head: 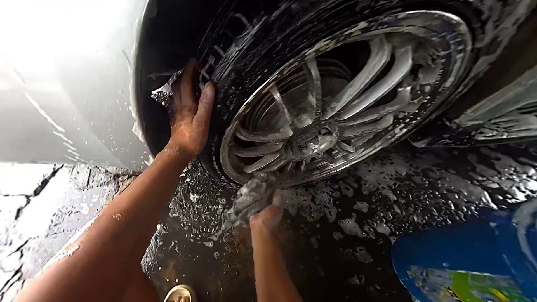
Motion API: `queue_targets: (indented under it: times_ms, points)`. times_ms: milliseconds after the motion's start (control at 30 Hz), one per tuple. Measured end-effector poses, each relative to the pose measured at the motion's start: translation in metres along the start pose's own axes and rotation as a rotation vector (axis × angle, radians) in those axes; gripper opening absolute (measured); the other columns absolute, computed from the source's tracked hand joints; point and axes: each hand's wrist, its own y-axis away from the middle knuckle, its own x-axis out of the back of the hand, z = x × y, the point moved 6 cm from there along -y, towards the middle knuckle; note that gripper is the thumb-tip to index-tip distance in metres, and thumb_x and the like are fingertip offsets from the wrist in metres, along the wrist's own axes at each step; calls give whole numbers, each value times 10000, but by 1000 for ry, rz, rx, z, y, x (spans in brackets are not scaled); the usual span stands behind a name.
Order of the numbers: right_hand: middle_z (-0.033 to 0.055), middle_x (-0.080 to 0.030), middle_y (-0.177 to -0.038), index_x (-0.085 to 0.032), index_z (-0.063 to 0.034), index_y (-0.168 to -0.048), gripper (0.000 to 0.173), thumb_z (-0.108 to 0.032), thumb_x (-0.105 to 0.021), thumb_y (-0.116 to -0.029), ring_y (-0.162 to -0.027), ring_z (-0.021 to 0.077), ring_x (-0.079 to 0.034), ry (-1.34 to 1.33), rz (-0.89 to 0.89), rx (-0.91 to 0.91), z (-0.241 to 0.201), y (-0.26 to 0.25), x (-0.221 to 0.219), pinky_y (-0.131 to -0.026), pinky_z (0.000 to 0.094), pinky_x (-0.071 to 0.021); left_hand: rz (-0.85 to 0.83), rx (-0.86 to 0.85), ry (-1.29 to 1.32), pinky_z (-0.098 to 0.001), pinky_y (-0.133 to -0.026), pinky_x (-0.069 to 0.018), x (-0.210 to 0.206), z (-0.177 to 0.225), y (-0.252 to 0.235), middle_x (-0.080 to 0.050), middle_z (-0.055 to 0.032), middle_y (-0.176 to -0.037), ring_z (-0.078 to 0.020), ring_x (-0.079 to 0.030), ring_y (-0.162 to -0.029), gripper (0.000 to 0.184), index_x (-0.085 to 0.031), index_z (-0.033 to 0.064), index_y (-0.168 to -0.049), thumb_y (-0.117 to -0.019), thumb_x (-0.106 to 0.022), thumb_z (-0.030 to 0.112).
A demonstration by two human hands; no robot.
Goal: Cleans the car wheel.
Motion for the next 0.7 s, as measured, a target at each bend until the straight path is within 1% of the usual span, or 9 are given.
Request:
queue_targets:
  times_ms: [67,167,300,367,433,500,567,600,700]
  points:
    - [45,-673,-1181,-534,-156,-1376,409,-420,-471,-1070,-1077,178,-664,40,-159,-14,-14,-13,-29,-921,454,-578,16,-7,16,-480,-1270,-234,2,0,-4,-309,-168,-1648,-259,-275,-1540,738,-268,116,-1628,-1049,-367,563]
    - [91,-673,-1185,-591,-58,-1314,342,-225,-619,-1017,-1071,185,-654,225,-238,-43,-6,-36,-58,-927,422,-566,-18,42,7,-496,-1267,-217,4,2,-1,-294,-177,-1652,-274,-263,-1541,744,-278,135,-1630,-1037,-376,574]
    - [155,-659,-1213,-564,-40,-1358,442,-222,-666,-968,-1080,255,-650,643,-205,-89,23,-12,-35,-906,495,-566,-97,47,-22,-551,-1264,-197,6,5,-5,-223,-183,-1680,-308,-212,-1560,792,-226,173,-1649,-1017,-382,623]
    - [189,-620,-1327,-472,-69,-1464,576,-296,-682,-978,-1190,308,-618,911,-220,-62,28,13,-20,-983,551,-522,-145,70,-53,-580,-1248,-208,9,5,-3,-201,-182,-1685,-329,-202,-1559,822,-189,202,-1658,-1002,-394,653]
    - [263,-543,-1430,-430,-36,-1504,645,-342,-673,-990,-1303,406,-547,1269,-181,84,9,24,-16,-1064,618,-455,-177,95,-83,-596,-1239,-205,11,8,-3,-183,-176,-1690,-337,-184,-1562,841,-171,225,-1661,-989,-403,674]
    - [331,-473,-1472,-485,-21,-1485,594,-265,-662,-973,-1334,506,-494,1615,-107,296,-22,15,-24,-1036,681,-446,-198,122,-96,-609,-1249,-162,11,10,-1,-138,-178,-1705,-340,-123,-1580,853,-150,241,-1665,-982,-393,691]
    - [354,-332,-1552,-547,-56,-1446,501,-164,-607,-961,-1389,550,-402,1866,-59,505,-39,-14,-31,-1029,668,-458,-195,123,-103,-602,-1253,-165,12,7,-2,-152,-195,-1698,-346,-129,-1578,868,-165,208,-1662,-980,-392,695]
    - [344,-316,-1561,-576,-104,-1430,487,-123,-600,-943,-1393,551,-393,1928,-58,594,-39,-27,-31,-1014,656,-471,-188,113,-109,-599,-1247,-189,11,6,-2,-178,-204,-1686,-353,-159,-1568,873,-183,185,-1657,-981,-386,698]
    - [331,-311,-1573,-506,-194,-1514,570,-85,-569,-959,-1356,563,-430,2156,-253,545,-21,-36,-34,-946,669,-515,-191,105,-112,-594,-1253,-170,9,8,-1,-159,-190,-1697,-349,-135,-1575,872,-166,195,-1661,-983,-374,702]
